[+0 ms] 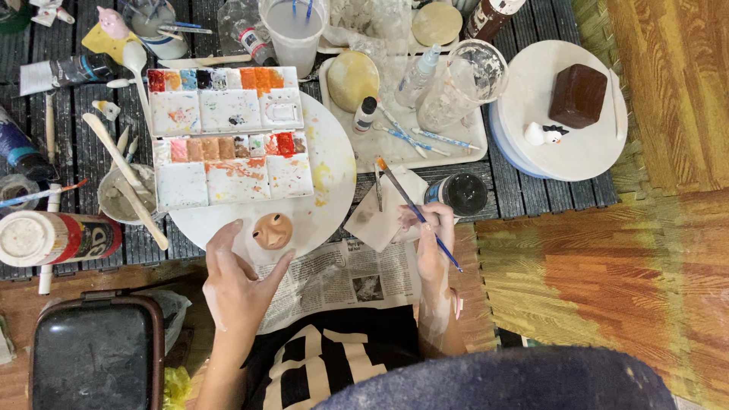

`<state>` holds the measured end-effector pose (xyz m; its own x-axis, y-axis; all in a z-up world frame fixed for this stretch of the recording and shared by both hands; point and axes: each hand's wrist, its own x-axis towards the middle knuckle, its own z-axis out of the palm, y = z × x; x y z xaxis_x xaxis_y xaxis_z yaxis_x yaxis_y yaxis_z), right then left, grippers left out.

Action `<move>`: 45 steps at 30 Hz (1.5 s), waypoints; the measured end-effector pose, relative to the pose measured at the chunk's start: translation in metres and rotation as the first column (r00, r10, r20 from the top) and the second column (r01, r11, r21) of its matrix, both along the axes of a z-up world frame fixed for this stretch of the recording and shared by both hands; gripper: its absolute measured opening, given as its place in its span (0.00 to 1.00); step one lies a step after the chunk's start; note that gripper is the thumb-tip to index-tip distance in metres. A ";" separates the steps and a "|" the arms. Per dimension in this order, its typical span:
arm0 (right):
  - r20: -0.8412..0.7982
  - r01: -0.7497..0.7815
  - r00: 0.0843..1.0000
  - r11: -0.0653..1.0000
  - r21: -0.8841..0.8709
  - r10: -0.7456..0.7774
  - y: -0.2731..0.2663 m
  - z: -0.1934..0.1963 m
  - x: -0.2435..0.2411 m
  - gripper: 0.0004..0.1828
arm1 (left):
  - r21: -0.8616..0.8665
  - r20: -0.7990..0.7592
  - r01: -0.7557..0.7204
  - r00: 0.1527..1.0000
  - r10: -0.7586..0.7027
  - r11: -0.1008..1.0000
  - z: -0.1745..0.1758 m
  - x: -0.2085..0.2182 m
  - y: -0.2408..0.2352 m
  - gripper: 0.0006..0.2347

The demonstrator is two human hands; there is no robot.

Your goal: The person paints a small brown ceramic block with a brush, then paints a small white ceramic bird figurine with black and orange details. The person places the painted items on a white plate.

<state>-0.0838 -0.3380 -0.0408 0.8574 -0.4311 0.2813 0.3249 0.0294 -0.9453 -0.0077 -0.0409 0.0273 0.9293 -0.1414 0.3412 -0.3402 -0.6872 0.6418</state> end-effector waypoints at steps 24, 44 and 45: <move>0.008 -0.020 1.000 0.993 0.117 0.019 0.004 -0.010 0.000 0.17 | -0.017 -0.021 0.055 0.998 -0.055 0.998 -0.006 0.006 0.004 0.28; -0.007 -0.046 0.999 0.996 -0.073 0.045 0.065 0.061 0.206 0.06 | -0.240 -0.447 0.159 0.858 -0.255 0.957 0.008 0.049 0.036 0.37; -0.010 -0.056 0.998 0.988 -0.146 0.055 0.071 0.065 0.222 0.06 | -0.263 -0.418 0.167 0.868 -0.268 0.950 0.008 0.051 0.037 0.37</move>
